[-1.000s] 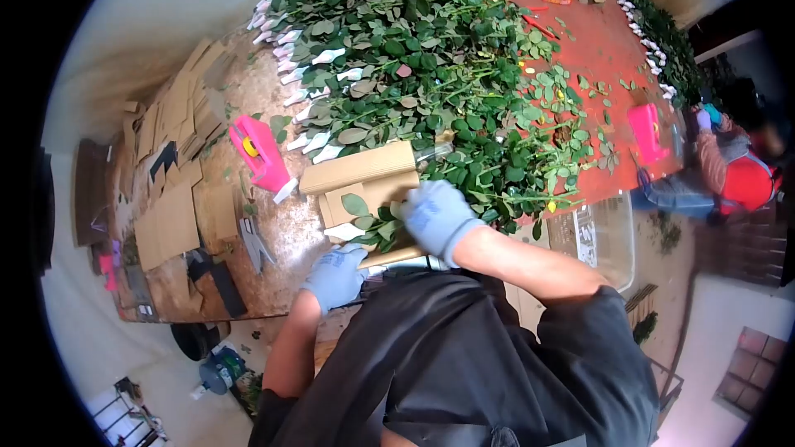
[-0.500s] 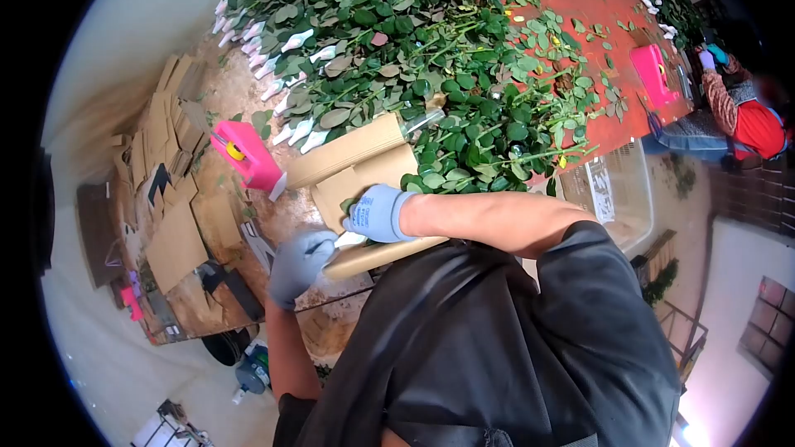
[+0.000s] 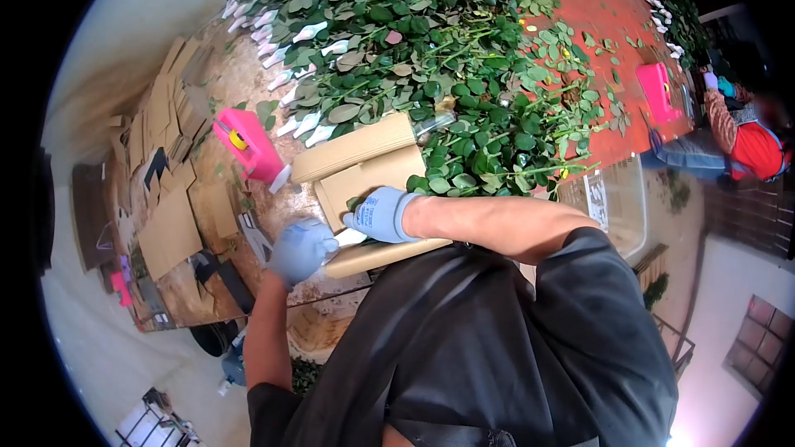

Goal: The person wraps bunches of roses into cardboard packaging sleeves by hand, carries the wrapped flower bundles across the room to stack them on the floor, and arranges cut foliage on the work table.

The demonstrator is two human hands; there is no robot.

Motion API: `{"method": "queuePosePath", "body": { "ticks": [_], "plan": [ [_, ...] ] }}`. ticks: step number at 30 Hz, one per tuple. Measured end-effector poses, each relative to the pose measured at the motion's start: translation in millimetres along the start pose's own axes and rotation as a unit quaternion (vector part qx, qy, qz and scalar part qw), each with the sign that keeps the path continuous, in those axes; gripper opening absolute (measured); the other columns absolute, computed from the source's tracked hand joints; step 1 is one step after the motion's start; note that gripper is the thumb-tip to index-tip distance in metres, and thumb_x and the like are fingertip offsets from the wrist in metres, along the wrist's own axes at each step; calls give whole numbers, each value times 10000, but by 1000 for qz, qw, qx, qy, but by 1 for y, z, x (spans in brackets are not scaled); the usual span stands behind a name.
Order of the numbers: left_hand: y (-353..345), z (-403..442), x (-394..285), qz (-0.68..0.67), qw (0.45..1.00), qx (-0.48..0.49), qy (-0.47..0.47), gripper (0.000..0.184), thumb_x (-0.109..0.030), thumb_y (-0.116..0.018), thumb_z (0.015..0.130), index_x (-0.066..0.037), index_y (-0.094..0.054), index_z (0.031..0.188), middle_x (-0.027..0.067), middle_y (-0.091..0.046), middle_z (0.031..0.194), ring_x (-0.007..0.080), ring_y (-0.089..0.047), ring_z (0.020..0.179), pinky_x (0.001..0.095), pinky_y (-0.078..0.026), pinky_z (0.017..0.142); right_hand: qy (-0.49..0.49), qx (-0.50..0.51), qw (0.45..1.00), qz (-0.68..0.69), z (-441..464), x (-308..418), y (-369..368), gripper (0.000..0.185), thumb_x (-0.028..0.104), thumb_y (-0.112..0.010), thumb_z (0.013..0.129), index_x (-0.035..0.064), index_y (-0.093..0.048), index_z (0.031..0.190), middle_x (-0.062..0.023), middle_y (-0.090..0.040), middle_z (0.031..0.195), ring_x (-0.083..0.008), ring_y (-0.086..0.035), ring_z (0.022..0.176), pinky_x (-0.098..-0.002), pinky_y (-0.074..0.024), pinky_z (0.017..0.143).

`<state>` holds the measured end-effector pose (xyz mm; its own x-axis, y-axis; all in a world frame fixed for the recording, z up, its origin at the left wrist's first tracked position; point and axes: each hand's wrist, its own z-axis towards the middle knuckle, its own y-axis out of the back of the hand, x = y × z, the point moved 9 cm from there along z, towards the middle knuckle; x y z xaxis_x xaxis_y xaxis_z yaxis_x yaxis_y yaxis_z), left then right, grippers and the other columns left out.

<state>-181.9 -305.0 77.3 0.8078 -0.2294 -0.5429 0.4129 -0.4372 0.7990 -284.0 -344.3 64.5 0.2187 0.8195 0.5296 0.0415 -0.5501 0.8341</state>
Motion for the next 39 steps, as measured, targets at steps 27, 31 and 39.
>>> {"method": "queuePosePath", "body": {
  "ticks": [27, 31, 39],
  "plan": [
    [-21, -21, -66, 14, 988, -125, 94, 423, -270, -643, 894, -89, -690, 1274, 111, -720, 1191, 307, -634, 994, 463, -471, 880, -137, -273, 952, 26, 32, -126, 151, 183, 191, -599, 931, 90, -675, 1063, -183, -700, 991, -390, -693, 921, -460, -559, 794],
    [-21, -19, -67, 40, 986, -129, 95, 411, -256, -603, 896, -105, -697, 1267, 72, -725, 1224, 283, -635, 965, 454, -467, 866, -274, -176, 935, -143, 42, -217, 115, 236, 185, -572, 943, 78, -684, 1122, -189, -715, 1096, -364, -700, 1031, -467, -559, 864],
    [-20, -18, -67, 24, 987, -120, 104, 409, -303, -517, 965, -65, -703, 1241, 132, -720, 1213, 336, -644, 1020, 453, -471, 924, -263, 1, 933, -245, 44, -213, 86, 310, 220, -564, 959, 118, -719, 1207, -111, -683, 1215, -290, -639, 1131, -418, -489, 895]
  ]
}}
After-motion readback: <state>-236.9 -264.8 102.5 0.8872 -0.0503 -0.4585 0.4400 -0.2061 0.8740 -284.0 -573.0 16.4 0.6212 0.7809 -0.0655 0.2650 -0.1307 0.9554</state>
